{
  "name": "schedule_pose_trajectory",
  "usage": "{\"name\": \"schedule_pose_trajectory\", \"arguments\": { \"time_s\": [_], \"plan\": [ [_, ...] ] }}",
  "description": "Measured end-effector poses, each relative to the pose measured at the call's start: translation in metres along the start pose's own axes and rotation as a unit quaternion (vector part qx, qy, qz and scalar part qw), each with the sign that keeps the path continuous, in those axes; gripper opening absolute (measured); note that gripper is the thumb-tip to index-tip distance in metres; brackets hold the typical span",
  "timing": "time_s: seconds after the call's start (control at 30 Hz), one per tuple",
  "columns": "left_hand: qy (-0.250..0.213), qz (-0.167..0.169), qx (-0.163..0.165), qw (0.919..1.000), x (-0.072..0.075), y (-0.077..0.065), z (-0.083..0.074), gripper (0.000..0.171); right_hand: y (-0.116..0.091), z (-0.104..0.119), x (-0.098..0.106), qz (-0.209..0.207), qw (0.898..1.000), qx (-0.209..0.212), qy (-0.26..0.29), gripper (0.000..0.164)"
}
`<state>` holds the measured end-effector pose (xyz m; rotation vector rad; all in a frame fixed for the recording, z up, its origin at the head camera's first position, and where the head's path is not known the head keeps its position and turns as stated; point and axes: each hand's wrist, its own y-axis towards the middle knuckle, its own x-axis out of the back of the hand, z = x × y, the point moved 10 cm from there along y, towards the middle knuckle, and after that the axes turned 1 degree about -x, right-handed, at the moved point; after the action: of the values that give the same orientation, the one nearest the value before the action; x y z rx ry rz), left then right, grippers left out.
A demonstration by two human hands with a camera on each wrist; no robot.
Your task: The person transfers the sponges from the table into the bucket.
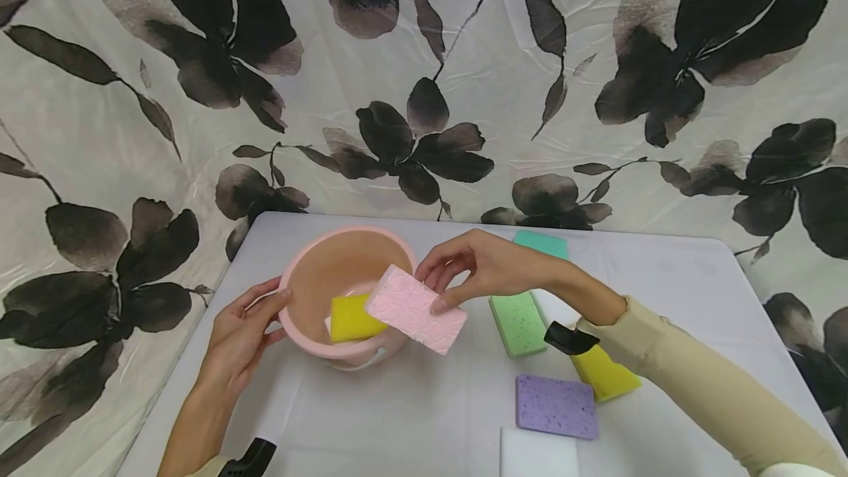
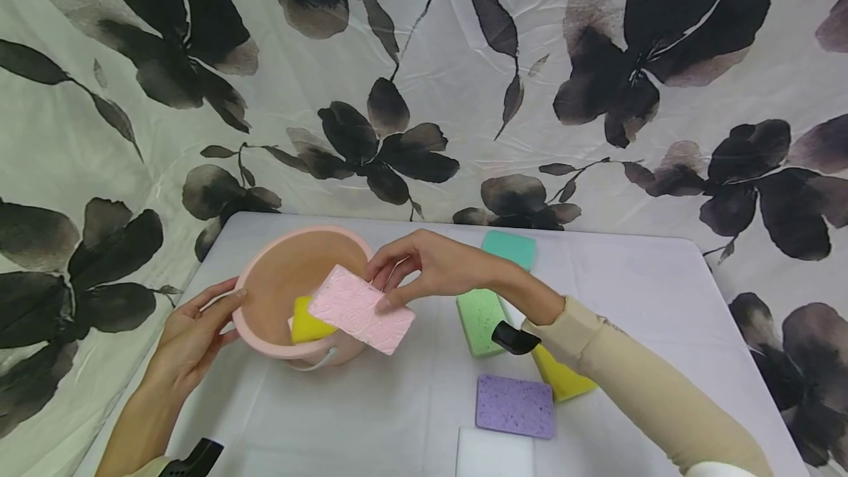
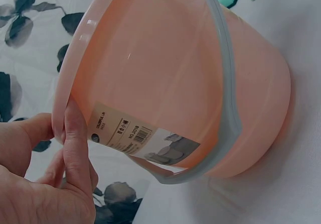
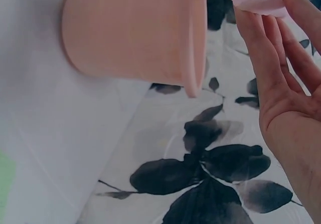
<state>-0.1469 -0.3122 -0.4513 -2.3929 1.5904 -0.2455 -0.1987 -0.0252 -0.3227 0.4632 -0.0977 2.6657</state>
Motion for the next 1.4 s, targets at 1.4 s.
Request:
{"name": "schedule_pose_trajectory", "arguments": {
  "time_s": [1.4],
  "plan": [
    [0.006, -0.008, 0.000, 1.0000, -0.002, -0.006, 0.001, 0.063, 0.097, -0.028, 0.015, -0.138, 0.977, 0.053, -0.156, 0.035]
  ]
}}
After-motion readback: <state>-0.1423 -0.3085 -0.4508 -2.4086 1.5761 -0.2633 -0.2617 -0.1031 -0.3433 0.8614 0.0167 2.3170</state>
